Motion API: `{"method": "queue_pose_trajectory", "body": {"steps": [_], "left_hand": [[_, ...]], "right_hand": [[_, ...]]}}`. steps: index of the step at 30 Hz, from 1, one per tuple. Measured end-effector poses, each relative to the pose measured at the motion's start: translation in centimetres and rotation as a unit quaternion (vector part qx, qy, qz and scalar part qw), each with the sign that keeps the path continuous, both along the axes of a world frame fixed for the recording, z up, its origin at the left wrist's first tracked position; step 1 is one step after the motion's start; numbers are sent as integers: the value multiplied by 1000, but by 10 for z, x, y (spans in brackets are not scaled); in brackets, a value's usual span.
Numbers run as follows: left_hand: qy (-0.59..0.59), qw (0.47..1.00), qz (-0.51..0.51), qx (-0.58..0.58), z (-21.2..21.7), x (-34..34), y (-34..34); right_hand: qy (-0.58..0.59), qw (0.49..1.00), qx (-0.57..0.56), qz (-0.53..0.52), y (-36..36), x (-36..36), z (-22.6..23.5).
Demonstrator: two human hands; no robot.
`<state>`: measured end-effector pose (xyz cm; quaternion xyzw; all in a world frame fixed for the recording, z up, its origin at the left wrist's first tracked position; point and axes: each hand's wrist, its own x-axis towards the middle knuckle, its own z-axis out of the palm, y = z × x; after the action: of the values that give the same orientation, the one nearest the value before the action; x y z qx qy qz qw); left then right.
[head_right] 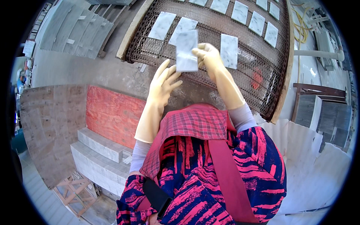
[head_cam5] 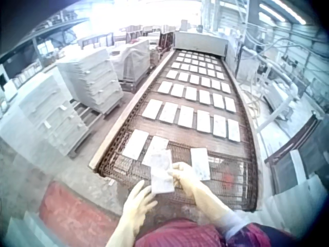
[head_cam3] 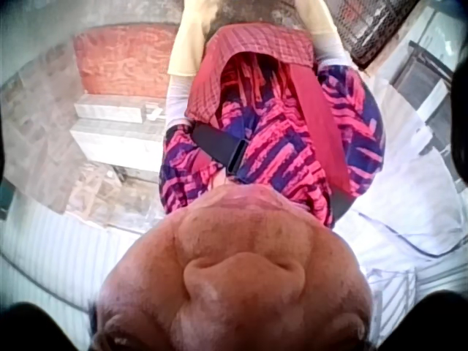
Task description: The person repeatedly picks up stacks of small, rectangular white tiles from a pile on the floor and places them one by one onto a curved metal mesh rack. The person wears yellow gloves and a red plaid head covering. The task involves continuous pick-and-place motions to fill the rack.
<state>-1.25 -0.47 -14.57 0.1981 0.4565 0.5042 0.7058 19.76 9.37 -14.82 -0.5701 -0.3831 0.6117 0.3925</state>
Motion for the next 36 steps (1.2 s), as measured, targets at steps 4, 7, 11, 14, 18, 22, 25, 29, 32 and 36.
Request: {"method": "queue_pose_trajectory", "body": {"steps": [4,7,11,14,18,22,25,29,32,36], "left_hand": [[-37,999,4,-3,-26,-17,-13],[-49,998,16,-22,-28,-19,-20],[-59,998,17,-22,-29,-18,-25],[-61,997,31,-20,-29,-21,-29],[-68,997,40,-17,-31,-21,-31],[-74,997,24,-20,-31,-13,-24],[-75,997,-8,-7,-33,-7,-26],[-55,997,-55,7,-11,2,-23],[-55,993,-99,41,8,12,-16],[2,991,-84,100,20,38,13]], "right_hand": [[-85,990,14,-108,46,21,-32],[-111,984,-3,-140,66,32,-47],[-202,976,-43,-75,78,51,-52],[-465,879,86,-61,65,67,-40],[-663,746,64,20,37,75,-22],[-665,746,43,0,18,76,-46],[-614,787,58,-33,18,80,-40],[-452,876,127,-112,-2,95,-22],[-206,962,119,-134,-35,85,4],[1,991,131,-35,-62,50,20]]}}
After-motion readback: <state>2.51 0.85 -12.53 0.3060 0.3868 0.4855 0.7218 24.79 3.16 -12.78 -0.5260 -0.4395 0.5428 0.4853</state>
